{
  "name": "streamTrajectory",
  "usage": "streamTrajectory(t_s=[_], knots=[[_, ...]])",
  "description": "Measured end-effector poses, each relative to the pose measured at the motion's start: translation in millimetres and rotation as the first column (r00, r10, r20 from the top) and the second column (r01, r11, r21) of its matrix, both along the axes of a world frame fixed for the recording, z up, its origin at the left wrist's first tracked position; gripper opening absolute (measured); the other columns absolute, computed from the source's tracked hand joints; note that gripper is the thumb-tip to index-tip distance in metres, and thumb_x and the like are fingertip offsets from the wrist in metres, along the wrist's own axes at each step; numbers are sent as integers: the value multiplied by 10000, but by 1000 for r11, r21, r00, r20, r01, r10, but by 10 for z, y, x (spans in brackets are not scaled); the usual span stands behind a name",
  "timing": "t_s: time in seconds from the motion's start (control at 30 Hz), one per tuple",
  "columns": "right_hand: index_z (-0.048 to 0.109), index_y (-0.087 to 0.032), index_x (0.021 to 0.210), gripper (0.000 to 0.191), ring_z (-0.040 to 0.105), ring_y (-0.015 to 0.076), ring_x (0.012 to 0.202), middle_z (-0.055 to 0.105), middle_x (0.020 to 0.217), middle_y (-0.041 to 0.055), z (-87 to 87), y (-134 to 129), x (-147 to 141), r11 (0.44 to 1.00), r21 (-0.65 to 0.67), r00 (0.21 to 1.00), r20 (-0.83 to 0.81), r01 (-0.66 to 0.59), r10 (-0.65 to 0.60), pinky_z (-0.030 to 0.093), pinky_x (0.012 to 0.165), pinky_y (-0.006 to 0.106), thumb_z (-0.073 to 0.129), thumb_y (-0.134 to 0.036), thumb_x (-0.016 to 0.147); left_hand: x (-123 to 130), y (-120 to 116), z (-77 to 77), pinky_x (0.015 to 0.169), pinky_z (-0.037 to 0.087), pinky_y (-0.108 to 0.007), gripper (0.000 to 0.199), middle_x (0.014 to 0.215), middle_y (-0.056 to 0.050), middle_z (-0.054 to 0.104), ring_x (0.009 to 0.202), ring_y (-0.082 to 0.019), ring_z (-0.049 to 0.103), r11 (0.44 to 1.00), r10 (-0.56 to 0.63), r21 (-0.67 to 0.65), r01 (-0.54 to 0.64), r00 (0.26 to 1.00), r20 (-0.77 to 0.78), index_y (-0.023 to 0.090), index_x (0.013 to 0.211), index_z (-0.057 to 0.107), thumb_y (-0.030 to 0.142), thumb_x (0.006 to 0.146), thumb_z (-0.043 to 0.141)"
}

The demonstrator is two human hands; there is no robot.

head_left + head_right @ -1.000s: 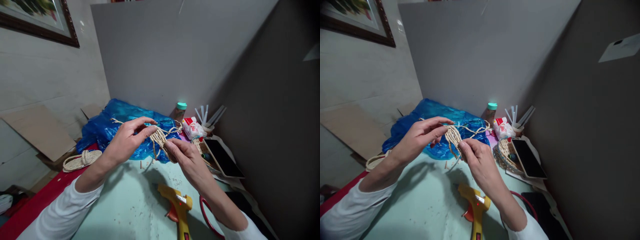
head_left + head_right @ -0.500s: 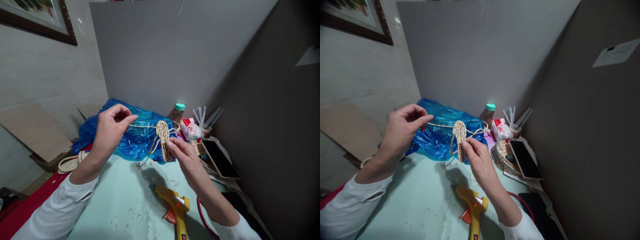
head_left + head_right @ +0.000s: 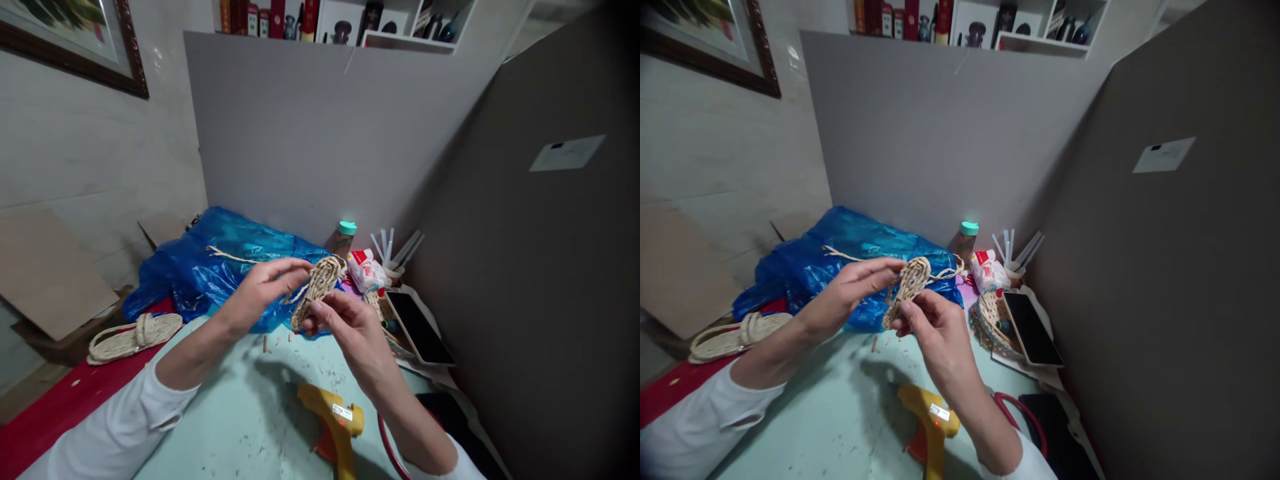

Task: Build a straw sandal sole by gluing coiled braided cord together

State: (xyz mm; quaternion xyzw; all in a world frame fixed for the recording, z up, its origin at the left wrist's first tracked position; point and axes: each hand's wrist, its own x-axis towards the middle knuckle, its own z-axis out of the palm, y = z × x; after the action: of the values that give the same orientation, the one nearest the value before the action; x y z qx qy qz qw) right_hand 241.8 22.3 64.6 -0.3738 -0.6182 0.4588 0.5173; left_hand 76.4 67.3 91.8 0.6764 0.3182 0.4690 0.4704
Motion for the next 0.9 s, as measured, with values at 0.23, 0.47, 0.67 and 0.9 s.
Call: streamTrajectory(t_s=[0.23,0.47,0.67,0.9], knots=[[690,-144,826,343,669,172,658,680,723,52,-35,4,95,993,56,978,175,104,-112,534,611,255,624,-470,908,58,-34,-85,765,530,-318,140,832,-47,736,810,-198,672,989,-71,-131,73,997,19,167,837,743,299,798,716],[659,-151,876,299,568,117,586,630,716,15,151,-5,342,977,145,915,352,154,-197,421,528,215,699,-447,881,62,-70,-21,758,507,-324,124,816,-42,701,809,-204,644,981,-168,-126,150,974,-152,170,803,717,283,807,665],[576,-165,811,308,561,94,560,619,691,-1,67,-97,309,986,143,934,333,87,-131,431,521,202,606,-434,958,67,-83,-40,818,488,-347,141,962,-69,653,938,-222,607,973,-108,139,184,896,-430,173,781,689,223,848,575],[558,-172,886,305,627,136,607,650,744,22,-256,-304,369,983,77,945,275,165,-180,503,561,247,534,-457,992,121,-94,-178,869,440,-350,148,985,-48,628,983,-214,560,908,-70,292,299,797,-600,181,799,643,170,891,527]])
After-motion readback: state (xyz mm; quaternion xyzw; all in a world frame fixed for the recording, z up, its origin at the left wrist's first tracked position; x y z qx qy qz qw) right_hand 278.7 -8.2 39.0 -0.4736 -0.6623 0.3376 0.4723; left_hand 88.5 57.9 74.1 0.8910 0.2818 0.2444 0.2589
